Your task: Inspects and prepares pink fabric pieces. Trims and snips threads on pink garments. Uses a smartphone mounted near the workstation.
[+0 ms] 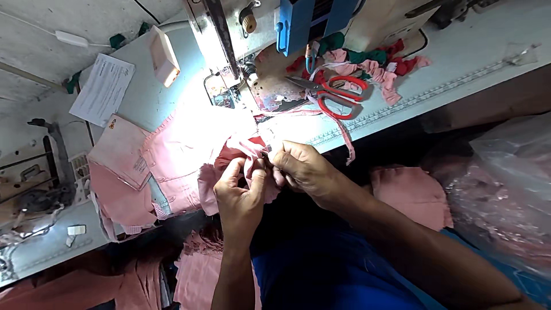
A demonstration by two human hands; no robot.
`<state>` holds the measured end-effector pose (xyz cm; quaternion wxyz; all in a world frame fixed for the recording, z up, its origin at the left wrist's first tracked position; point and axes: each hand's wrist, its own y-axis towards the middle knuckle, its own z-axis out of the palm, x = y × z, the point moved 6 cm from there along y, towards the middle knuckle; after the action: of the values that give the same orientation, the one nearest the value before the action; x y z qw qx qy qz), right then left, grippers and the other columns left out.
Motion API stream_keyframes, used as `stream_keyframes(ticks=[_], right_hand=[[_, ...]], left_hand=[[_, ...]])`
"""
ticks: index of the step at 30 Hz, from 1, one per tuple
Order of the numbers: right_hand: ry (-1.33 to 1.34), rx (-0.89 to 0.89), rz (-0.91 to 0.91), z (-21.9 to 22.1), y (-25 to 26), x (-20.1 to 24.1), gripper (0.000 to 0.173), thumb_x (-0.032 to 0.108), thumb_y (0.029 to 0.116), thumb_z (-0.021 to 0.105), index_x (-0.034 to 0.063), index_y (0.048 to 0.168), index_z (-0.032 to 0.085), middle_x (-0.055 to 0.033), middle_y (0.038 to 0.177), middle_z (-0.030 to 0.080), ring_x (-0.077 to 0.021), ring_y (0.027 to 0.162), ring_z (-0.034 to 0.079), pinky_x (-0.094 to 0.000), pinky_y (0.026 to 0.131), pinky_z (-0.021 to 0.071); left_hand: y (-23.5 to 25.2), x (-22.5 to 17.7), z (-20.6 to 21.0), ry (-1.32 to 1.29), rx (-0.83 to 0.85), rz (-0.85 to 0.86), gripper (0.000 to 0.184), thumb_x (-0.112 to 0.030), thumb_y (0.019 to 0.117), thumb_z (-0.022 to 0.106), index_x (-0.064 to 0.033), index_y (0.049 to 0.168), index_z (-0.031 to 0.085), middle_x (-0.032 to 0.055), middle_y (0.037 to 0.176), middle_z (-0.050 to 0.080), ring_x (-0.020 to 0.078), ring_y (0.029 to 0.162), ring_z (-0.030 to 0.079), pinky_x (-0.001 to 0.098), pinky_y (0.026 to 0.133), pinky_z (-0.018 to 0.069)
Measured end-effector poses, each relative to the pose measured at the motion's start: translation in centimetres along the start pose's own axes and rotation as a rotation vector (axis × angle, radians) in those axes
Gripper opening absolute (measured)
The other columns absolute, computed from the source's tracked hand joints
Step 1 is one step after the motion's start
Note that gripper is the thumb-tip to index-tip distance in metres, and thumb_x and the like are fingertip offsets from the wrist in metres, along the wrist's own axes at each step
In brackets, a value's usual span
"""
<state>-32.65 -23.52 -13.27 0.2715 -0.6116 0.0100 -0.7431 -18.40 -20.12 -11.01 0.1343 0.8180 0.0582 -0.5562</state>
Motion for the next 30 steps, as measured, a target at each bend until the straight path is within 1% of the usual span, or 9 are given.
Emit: stream_keyframes(ticks=[4,7,9,11,16,23,26,28,30], right_hand=[[-0.223,-0.076,-0.085,-0.4,0.0,0.4,0.019,0.023,0.1046,0.058,0.0098,0.090,0.058,-0.0004,0.059,0.058,-0.0060,0.048,0.052,-0.0194,0.045,0.0393],[0.029,0.005,0.025,0.1,0.2,-0.1,0.023,0.018,0.1077,0.050,0.0087,0.087,0.056,0.0000,0.058,0.052,-0.0027,0.043,0.040,-0.0155,0.041,0.0301],[0.261,0.108,0.168,0.6,0.1,-0.8,0.033,0.025,0.1109,0.042,0.0102,0.086,0.056,0.0020,0.059,0.048,0.0005,0.042,0.034,-0.0126,0.039,0.0278],[0.331,0.153,0.216,0.8,0.1,-1.0,0.036,0.028,0.1110,0.040,0.0113,0.084,0.056,0.0033,0.058,0.047,0.0020,0.041,0.033,-0.0115,0.038,0.0272],[0.092,0.065,0.076,0.3,0.1,-0.1,0.024,0.018,0.1084,0.049,0.0077,0.088,0.057,0.0002,0.059,0.053,-0.0008,0.043,0.038,-0.0139,0.041,0.0281],[-0.192,-0.066,-0.080,-0.3,0.1,0.2,0.020,0.021,0.1037,0.060,0.0098,0.088,0.058,-0.0006,0.059,0.057,-0.0055,0.047,0.050,-0.0188,0.044,0.0381],[-0.019,-0.011,0.009,0.0,0.3,-0.3,0.020,0.017,0.1054,0.055,0.0087,0.087,0.057,0.0004,0.058,0.053,-0.0029,0.044,0.043,-0.0163,0.042,0.0324],[0.195,0.096,0.136,0.4,0.3,-0.9,0.030,0.022,0.1097,0.045,0.0104,0.084,0.056,0.0030,0.058,0.047,0.0008,0.042,0.034,-0.0129,0.039,0.0261],[0.287,0.159,0.181,0.6,0.3,-1.1,0.035,0.026,0.1107,0.041,0.0116,0.082,0.055,0.0040,0.058,0.046,0.0018,0.042,0.032,-0.0120,0.039,0.0255]], left_hand=[[0.0,0.0,0.0,0.055,0.012,0.027,0.005,-0.014,0.0920,0.067,-0.0114,0.094,0.071,-0.0074,0.078,0.067,0.0001,0.070,0.064,0.0202,0.063,0.0557],[0.1,0.1,-0.1,-0.015,0.016,0.035,0.006,-0.011,0.0924,0.067,-0.0092,0.096,0.071,-0.0061,0.078,0.068,0.0011,0.069,0.065,0.0199,0.061,0.0567],[0.2,0.3,-0.1,-0.113,0.035,0.024,0.006,-0.007,0.0932,0.066,-0.0075,0.097,0.070,-0.0037,0.078,0.068,0.0038,0.067,0.066,0.0215,0.060,0.0573],[0.2,0.4,-0.1,-0.158,0.043,0.015,0.006,-0.007,0.0935,0.065,-0.0071,0.097,0.070,-0.0027,0.077,0.068,0.0050,0.067,0.066,0.0224,0.059,0.0572],[0.1,0.1,-0.3,-0.099,0.030,0.018,0.005,-0.009,0.0932,0.066,-0.0088,0.095,0.070,-0.0049,0.077,0.068,0.0028,0.067,0.065,0.0209,0.060,0.0569],[0.1,0.3,0.0,0.020,0.042,0.051,0.004,-0.011,0.0915,0.067,-0.0101,0.093,0.070,-0.0067,0.079,0.067,0.0005,0.071,0.065,0.0199,0.063,0.0567],[0.0,0.5,-0.1,0.005,0.053,0.061,0.004,-0.011,0.0912,0.067,-0.0100,0.094,0.070,-0.0065,0.078,0.067,0.0010,0.069,0.064,0.0201,0.061,0.0558],[0.1,0.5,-0.1,-0.063,0.064,0.058,0.005,-0.008,0.0926,0.067,-0.0085,0.096,0.071,-0.0046,0.079,0.069,0.0032,0.069,0.066,0.0216,0.061,0.0575],[0.2,0.5,-0.1,-0.111,0.065,0.043,0.006,-0.006,0.0927,0.066,-0.0076,0.097,0.070,-0.0039,0.078,0.069,0.0037,0.068,0.066,0.0214,0.061,0.0576]])
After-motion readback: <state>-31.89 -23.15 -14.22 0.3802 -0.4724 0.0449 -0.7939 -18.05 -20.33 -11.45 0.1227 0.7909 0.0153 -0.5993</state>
